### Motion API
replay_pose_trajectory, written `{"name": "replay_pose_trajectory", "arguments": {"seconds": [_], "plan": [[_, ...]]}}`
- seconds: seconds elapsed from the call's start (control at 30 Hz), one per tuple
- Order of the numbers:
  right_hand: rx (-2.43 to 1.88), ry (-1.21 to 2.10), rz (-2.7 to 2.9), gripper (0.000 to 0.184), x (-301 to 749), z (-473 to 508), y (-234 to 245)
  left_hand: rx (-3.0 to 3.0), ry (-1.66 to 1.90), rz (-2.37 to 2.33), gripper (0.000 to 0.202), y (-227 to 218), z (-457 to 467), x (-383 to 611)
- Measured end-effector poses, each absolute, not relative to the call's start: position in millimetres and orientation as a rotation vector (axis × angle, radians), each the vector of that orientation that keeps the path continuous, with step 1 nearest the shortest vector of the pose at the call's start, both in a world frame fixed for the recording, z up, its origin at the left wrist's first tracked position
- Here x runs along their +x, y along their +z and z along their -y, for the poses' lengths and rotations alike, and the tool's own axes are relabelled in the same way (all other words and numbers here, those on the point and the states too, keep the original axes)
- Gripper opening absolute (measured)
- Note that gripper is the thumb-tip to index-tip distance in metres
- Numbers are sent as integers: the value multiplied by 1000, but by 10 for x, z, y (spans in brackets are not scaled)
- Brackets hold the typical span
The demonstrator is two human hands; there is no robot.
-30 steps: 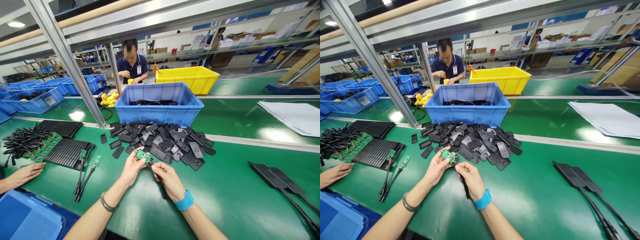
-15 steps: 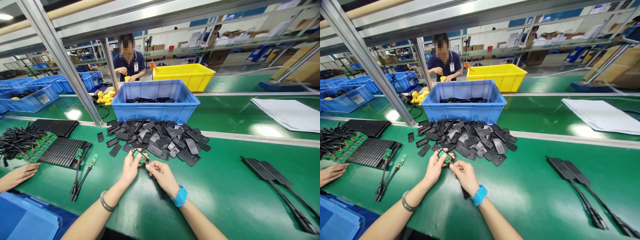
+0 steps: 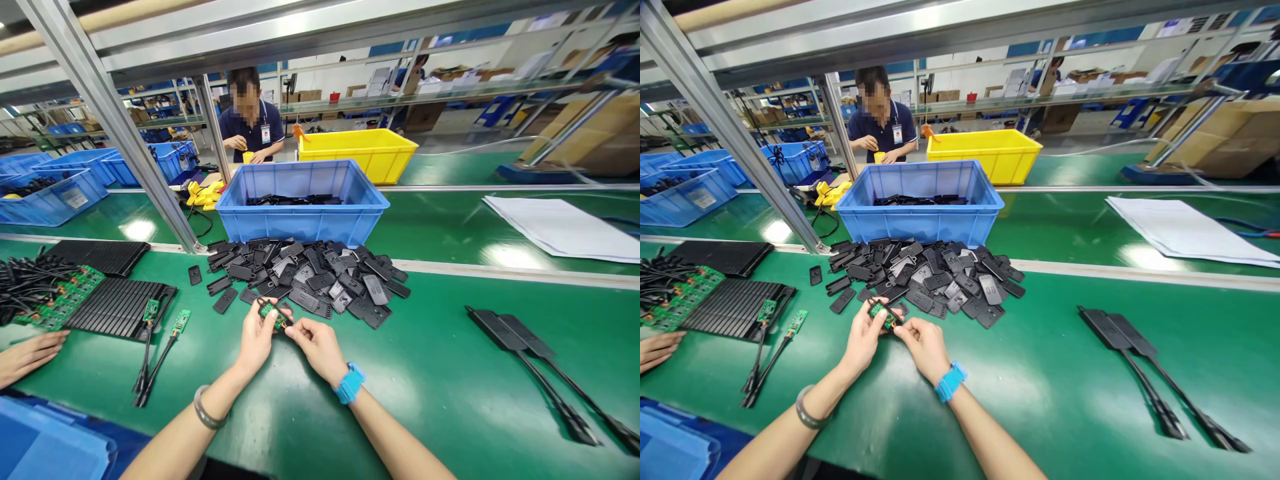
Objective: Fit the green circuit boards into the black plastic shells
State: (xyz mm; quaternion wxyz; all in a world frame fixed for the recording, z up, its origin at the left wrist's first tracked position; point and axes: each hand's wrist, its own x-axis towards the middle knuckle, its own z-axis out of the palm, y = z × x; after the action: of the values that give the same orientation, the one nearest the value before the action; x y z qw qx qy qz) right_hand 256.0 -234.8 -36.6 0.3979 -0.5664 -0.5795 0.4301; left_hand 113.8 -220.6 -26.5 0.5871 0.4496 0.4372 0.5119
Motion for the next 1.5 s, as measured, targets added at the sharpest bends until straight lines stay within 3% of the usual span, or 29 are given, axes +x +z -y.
{"name": "replay_pose_trajectory", "arguments": {"seconds": [0.2, 0.3, 0.4, 0.53, 0.77, 0.93, 1.07, 1.5], "plan": [[-1388, 1007, 1635, 29, 2604, 2276, -374, 1023, 1230, -1004, 38, -240, 2169, 1150], [-1445, 680, 1769, 20, 2719, 2182, -363, 841, 1189, -1030, 36, -246, 2107, 1139], [-1718, 236, 1840, 23, 2841, 2090, -401, 719, 1127, -1064, 37, -270, 2078, 1120], [-1842, 76, 1910, 20, 2916, 2043, -477, 736, 1057, -968, 44, -301, 2097, 1113], [-1542, 324, 1799, 3, 2900, 2105, -377, 857, 964, -952, 66, -311, 2131, 1102], [-1262, 847, 1274, 20, 2886, 2170, -228, 901, 870, -928, 63, -305, 2132, 1095], [-1131, 1120, 1293, 29, 2889, 2191, -191, 929, 759, -863, 59, -336, 2133, 1097], [-1169, 949, 1454, 17, 2931, 2166, -233, 988, 654, -827, 66, -322, 2176, 1119]]}}
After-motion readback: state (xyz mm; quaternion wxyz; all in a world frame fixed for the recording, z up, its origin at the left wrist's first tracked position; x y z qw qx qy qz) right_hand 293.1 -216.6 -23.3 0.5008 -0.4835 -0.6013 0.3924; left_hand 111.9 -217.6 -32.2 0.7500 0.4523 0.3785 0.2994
